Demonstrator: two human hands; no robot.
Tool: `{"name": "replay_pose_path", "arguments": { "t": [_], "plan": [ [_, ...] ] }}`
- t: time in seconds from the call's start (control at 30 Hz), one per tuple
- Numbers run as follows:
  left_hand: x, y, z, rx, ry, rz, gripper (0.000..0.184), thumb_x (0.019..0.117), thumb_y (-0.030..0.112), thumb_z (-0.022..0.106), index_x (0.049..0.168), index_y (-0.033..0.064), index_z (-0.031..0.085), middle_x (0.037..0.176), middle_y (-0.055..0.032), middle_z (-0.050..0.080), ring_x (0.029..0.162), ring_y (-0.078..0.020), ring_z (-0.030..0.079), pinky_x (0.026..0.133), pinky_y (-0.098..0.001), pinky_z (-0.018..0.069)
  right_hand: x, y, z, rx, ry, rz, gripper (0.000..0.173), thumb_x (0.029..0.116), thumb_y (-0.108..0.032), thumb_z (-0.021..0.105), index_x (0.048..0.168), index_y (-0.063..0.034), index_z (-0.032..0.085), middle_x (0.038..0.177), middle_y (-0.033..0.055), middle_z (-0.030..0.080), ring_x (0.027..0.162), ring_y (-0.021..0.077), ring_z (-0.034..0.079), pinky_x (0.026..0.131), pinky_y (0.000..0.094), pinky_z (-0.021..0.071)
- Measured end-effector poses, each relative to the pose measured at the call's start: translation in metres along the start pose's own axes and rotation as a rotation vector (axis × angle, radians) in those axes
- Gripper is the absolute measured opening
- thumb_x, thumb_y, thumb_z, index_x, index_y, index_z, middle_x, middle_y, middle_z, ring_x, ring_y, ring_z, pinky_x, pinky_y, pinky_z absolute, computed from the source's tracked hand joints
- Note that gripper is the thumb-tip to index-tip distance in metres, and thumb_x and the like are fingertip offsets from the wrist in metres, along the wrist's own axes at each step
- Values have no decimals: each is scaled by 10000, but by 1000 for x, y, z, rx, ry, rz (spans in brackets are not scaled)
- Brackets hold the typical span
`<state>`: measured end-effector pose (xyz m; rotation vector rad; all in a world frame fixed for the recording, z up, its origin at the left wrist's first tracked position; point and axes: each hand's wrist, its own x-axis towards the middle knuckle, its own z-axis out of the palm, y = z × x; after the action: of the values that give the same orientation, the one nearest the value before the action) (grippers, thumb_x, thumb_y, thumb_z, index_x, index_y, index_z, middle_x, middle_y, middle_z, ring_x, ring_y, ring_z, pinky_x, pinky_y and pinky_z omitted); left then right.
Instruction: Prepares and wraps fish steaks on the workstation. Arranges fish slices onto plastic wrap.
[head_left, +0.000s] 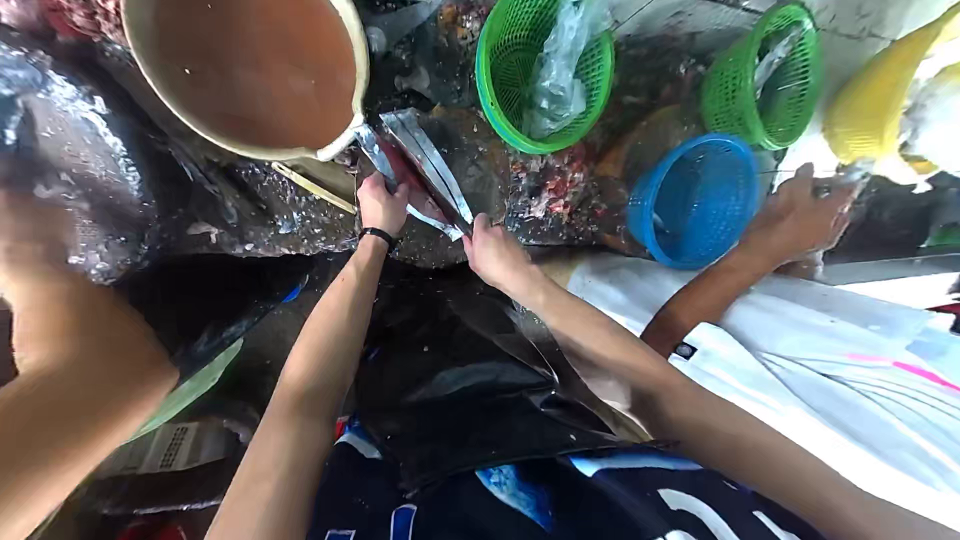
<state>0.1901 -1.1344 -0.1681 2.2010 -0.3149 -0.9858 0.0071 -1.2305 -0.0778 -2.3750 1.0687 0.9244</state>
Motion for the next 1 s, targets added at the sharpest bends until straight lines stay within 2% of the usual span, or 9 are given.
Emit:
{"name": "replay_pose_path", "arguments": {
  "t": [0.13,0.23,0.43,0.6,0.67,0.73,0.77,0.83,1.0],
  "plan": [
    [7,-5,5,-68,-6,-20,301,940,265,670,1109,17,688,1019,-169,729,913,-277,744,853,-543,615,20,14,57,142,103,16,537,1079,-444,438,1404,-16,432,875,217,687,795,424,723,660,605,593],
    [8,-1,3,-49,-5,-31,315,939,265,669,1130,14,675,1050,-180,717,924,-282,740,853,-538,617,33,15,44,178,29,7,550,1070,-453,457,1413,-24,456,963,216,713,919,408,732,795,587,596],
    [5,-2,2,-49,15,-21,303,937,244,678,1128,8,678,1011,-180,728,911,-291,745,861,-543,611,-3,19,-9,-12,-68,26,510,1076,-431,446,1376,-19,482,995,219,699,928,417,722,759,602,590],
    [10,-9,1,-136,24,-68,340,951,274,677,1165,10,668,1066,-185,720,948,-285,741,872,-542,618,15,39,69,189,78,80,604,1059,-514,452,1409,-23,471,944,228,709,871,420,728,735,608,594],
    [27,-4,-11,-171,32,-40,350,956,263,689,1191,6,658,1081,-185,722,925,-273,752,851,-522,637,23,28,45,208,70,45,600,1064,-511,458,1388,-7,490,986,243,708,901,425,727,760,616,592],
    [10,-7,-11,-133,-17,-42,361,942,240,706,1210,5,650,1095,-183,717,912,-272,749,839,-513,639,6,16,38,144,70,58,561,1069,-486,449,1373,-16,471,946,231,694,855,425,725,692,610,594],
    [21,0,-14,-131,-2,-24,359,937,238,713,1208,9,652,1088,-181,719,901,-271,753,831,-512,645,26,7,32,115,109,58,556,1069,-480,441,1384,-23,458,937,223,697,857,424,728,689,606,595],
    [34,4,-13,-101,-14,-24,371,938,261,715,1201,5,662,1089,-190,724,916,-283,752,849,-524,632,46,0,40,153,128,83,583,1064,-478,445,1439,-33,447,990,229,712,910,427,731,751,609,596],
    [19,9,-14,-41,-51,-42,331,926,249,715,1129,-9,678,1048,-211,724,908,-316,747,845,-558,620,9,1,26,152,110,70,531,1070,-447,464,1397,-29,444,953,237,693,858,446,718,681,621,585]
  ]
}}
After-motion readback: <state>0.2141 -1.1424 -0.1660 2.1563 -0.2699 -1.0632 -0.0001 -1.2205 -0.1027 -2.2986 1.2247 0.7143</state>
